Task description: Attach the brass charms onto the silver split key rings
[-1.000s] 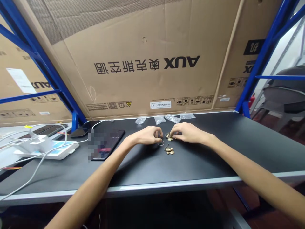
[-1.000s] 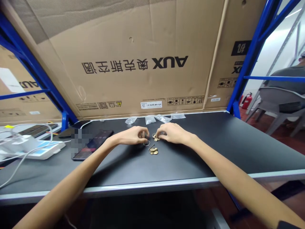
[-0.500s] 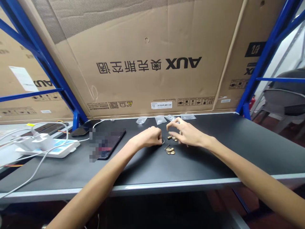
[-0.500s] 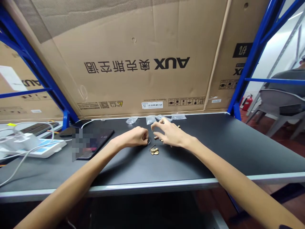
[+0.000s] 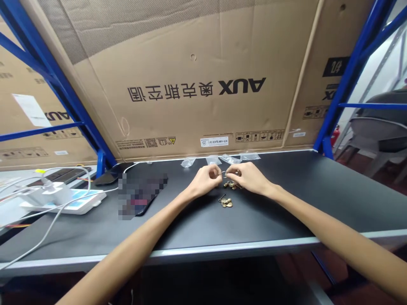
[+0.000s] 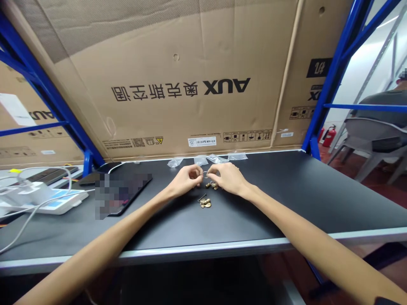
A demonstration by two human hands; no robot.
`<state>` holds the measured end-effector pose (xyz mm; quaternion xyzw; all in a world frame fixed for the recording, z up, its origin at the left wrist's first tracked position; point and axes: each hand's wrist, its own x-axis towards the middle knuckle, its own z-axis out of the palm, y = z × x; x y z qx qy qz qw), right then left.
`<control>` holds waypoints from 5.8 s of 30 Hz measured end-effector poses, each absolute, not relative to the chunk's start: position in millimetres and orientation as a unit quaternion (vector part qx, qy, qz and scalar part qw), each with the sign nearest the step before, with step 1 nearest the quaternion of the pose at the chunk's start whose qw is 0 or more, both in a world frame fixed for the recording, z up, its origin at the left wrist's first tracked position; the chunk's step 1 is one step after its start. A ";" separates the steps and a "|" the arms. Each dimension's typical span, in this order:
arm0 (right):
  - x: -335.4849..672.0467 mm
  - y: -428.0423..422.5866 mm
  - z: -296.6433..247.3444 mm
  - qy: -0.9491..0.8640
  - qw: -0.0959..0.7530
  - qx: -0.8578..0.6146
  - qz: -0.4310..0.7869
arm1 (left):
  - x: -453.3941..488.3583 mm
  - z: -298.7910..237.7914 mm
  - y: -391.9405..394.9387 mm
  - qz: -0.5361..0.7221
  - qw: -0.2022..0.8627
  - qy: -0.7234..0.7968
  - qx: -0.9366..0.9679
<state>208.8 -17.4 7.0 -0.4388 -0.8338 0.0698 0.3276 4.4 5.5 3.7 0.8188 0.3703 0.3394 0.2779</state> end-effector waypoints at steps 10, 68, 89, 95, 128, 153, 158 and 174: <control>212.7 -19.8 12.3 -0.836 0.327 -0.440 -0.028 | 7.4 13.4 -3.7 0.347 0.310 0.356 0.810; 196.7 -33.3 5.1 -0.940 0.202 -0.270 0.045 | -0.2 3.1 17.3 0.428 0.289 0.376 0.769; 207.0 -24.7 16.7 -0.823 0.377 -0.425 0.001 | 9.7 8.3 -1.5 0.393 0.175 0.296 0.853; 208.3 -25.4 16.8 -0.812 0.381 -0.440 -0.037 | 9.6 8.8 -2.4 0.411 0.164 0.305 0.843; 208.5 -19.1 7.6 -0.890 0.246 -0.312 -0.222 | 12.0 0.0 1.7 0.434 0.291 0.357 0.774; 204.8 -45.5 20.6 -0.949 0.155 -0.254 0.106 | 2.4 1.3 17.4 0.490 0.343 0.380 0.706; 206.8 -46.8 24.0 -0.947 0.148 -0.256 0.122 | 2.4 1.6 17.7 0.491 0.334 0.381 0.709; 213.5 -23.9 21.5 -0.822 0.378 -0.408 0.125 | 8.4 11.1 -0.1 0.463 0.251 0.324 0.786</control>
